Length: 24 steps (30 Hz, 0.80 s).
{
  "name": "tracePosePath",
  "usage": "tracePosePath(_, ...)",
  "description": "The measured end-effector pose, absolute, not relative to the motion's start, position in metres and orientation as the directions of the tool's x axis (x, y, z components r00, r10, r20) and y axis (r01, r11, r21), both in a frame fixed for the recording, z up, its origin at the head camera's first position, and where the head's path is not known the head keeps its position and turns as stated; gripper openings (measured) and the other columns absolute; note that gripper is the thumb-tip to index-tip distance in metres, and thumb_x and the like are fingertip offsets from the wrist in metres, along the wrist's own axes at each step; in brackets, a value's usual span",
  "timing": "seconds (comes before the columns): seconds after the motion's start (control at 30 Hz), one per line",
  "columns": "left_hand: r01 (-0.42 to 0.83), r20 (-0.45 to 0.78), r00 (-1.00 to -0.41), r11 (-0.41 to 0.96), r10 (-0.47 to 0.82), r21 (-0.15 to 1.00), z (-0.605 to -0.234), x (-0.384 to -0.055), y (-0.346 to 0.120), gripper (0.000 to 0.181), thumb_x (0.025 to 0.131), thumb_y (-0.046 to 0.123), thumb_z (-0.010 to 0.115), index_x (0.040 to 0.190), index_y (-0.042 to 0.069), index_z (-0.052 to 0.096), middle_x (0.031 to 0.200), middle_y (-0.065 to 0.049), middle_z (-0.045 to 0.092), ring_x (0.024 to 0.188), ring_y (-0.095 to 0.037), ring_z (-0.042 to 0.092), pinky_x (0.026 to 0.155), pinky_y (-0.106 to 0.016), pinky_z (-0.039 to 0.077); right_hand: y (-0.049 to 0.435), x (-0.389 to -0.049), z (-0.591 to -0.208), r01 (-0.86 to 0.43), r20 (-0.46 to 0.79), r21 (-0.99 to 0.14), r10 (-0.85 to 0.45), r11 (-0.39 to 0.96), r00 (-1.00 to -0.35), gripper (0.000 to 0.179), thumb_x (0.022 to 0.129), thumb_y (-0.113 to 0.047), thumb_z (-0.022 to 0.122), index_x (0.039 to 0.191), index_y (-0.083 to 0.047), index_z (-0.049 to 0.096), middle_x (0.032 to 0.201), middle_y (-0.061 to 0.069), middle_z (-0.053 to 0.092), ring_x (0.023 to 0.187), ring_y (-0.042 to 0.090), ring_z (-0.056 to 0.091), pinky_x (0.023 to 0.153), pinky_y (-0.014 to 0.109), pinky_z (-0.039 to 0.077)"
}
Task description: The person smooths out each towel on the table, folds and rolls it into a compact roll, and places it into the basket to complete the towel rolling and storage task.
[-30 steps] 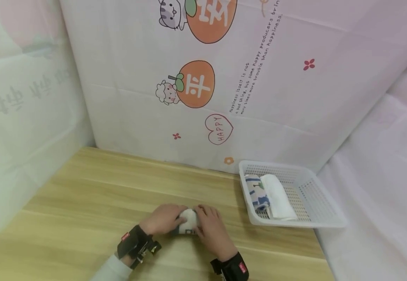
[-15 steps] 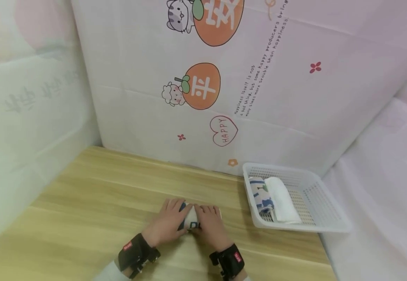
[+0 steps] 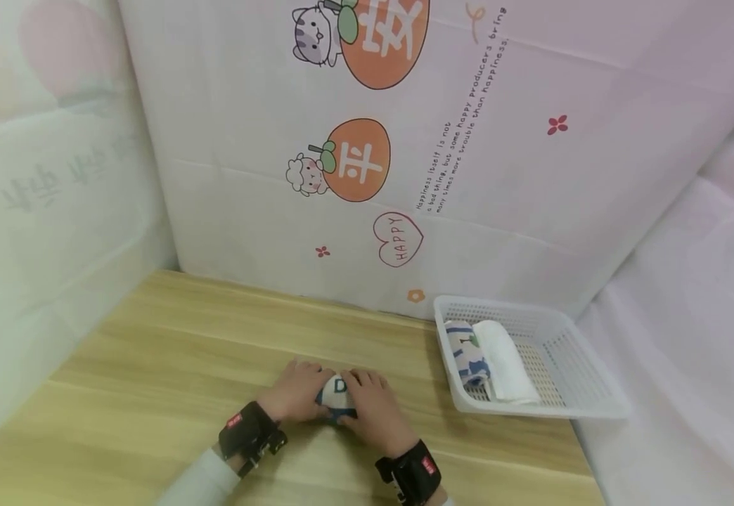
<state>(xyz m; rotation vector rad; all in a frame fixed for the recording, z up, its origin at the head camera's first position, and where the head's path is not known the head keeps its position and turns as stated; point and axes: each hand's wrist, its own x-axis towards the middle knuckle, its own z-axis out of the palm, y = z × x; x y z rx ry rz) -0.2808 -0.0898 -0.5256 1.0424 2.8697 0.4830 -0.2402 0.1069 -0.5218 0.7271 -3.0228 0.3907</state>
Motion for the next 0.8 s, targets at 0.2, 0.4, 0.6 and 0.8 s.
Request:
tracePosePath(0.2, 0.622, 0.031, -0.763, 0.720, 0.646, 0.309, -0.531, -0.289, -0.087, 0.073, 0.070, 0.043, 0.091, 0.130, 0.011, 0.062, 0.121, -0.011, 0.066, 0.114, -0.035, 0.060, 0.100, -0.060, 0.045, 0.099, -0.235, -0.527, -0.445, 0.096, -0.065, -0.439, 0.893, -0.894, 0.089, 0.076, -0.031, 0.091, 0.146, -0.001, 0.046, 0.136, 0.016, 0.059, 0.128, 0.031, 0.054, 0.110, 0.051, 0.041)
tracePosePath(0.4, 0.670, 0.151, -0.736, 0.681, 0.659, 0.295, -0.544, -0.284, -0.085, 0.071, 0.062, 0.028, 0.094, 0.124, 0.013, 0.063, 0.116, -0.008, 0.068, 0.112, -0.033, 0.061, 0.103, -0.059, 0.043, 0.103, -0.240, -0.535, -0.440, 0.075, -0.063, -0.435, 0.896, -0.897, 0.080, 0.075, -0.029, 0.091, 0.139, -0.001, 0.052, 0.127, 0.016, 0.063, 0.122, 0.032, 0.059, 0.106, 0.051, 0.046)
tracePosePath(0.6, 0.694, 0.169, -0.712, 0.647, 0.681, 0.316, -0.543, -0.296, -0.083, 0.053, 0.057, 0.026, 0.093, 0.102, 0.018, 0.066, 0.090, 0.005, 0.068, 0.084, -0.016, 0.063, 0.080, -0.039, 0.052, 0.105, -0.252, -0.541, -0.444, 0.131, -0.062, -0.434, 0.894, -0.891, 0.071, 0.068, -0.030, 0.093, 0.126, -0.004, 0.061, 0.113, 0.012, 0.069, 0.106, 0.029, 0.065, 0.095, 0.048, 0.053)
tracePosePath(0.8, 0.675, 0.094, -0.707, 0.630, 0.700, 0.385, -0.523, -0.316, -0.082, 0.045, 0.055, 0.023, 0.093, 0.088, 0.025, 0.063, 0.078, 0.017, 0.059, 0.072, -0.006, 0.054, 0.066, -0.028, 0.049, 0.110, -0.269, -0.532, -0.457, 0.199, -0.142, -0.427, 0.878, -0.882, 0.064, 0.058, -0.036, 0.095, 0.109, -0.011, 0.065, 0.092, 0.001, 0.069, 0.080, 0.017, 0.064, 0.072, 0.035, 0.055)
